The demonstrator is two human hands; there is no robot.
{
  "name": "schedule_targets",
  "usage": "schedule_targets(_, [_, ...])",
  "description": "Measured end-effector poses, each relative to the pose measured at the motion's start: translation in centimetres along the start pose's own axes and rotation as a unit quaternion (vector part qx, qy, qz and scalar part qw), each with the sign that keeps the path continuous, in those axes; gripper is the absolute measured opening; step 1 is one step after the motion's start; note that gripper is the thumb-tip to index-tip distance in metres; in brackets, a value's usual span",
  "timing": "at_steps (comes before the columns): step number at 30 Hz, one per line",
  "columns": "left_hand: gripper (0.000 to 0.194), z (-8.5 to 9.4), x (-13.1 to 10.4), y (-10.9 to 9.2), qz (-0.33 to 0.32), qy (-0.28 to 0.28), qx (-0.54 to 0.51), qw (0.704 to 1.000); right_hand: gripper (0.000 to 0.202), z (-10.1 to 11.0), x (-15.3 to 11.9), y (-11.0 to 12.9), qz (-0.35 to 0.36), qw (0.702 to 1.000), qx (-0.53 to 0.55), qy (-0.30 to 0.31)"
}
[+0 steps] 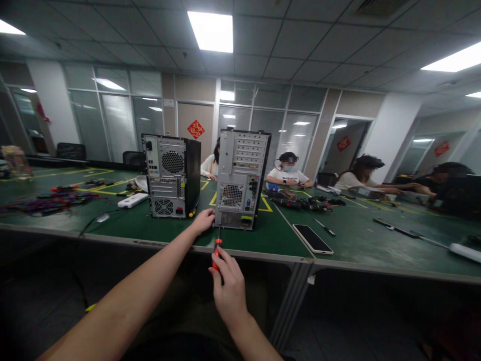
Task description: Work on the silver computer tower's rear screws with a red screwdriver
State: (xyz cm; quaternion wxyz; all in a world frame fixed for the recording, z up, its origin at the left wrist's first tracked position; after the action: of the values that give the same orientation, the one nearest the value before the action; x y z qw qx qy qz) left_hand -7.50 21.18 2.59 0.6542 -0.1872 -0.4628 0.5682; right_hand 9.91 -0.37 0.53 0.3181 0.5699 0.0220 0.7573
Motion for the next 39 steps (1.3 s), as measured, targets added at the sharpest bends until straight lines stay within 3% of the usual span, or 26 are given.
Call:
schedule_targets(4, [0.019, 0.0, 0.1, 0.0, -0.003, -0.003, -0.002, 1.000, 0.040, -0.4, -0.1, 0.1, 0.021, 0.999, -0.019, 0.017])
schedule_targets(12, [0.020, -0.3, 0.1, 0.4, 0.002, 0.003, -0.012, 1.000, 0.026, 0.2, 0.1, -0.6, -0.051, 0.998, 0.036, -0.017])
schedule_targets(21, [0.019, -0.1, 0.0, 0.1, -0.003, -0.006, 0.003, 1.000, 0.043, -0.2, -0.1, 0.1, 0.017, 1.000, -0.012, 0.020])
schedule_targets(27, [0.019, -0.1, -0.1, 0.0, 0.000, 0.001, -0.007, 1.000, 0.046, -0.3, 0.0, 0.1, 0.015, 0.999, -0.016, 0.023])
schedule_targets(35, [0.020, -0.1, 0.0, 0.0, -0.006, 0.001, -0.001, 1.000, 0.028, 0.6, 0.1, -0.5, -0.044, 0.998, 0.026, -0.039])
schedule_targets(39, [0.019, -0.1, -0.1, 0.0, 0.001, 0.005, -0.005, 1.000, 0.023, 0.5, 0.1, -0.7, -0.065, 0.997, 0.034, -0.032])
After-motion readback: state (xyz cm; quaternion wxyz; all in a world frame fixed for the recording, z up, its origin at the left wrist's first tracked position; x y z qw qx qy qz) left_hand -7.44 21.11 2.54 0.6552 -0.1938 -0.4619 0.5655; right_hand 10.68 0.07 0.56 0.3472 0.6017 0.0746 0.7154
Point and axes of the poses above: each hand's wrist, its own x-axis towards the middle knuckle, its own z-axis out of the back of the hand, y = z × x, the point moved 7 cm from there along x, towards the middle knuckle, and after that the axes turned 3 degrees about -y, right-handed, at the moved point
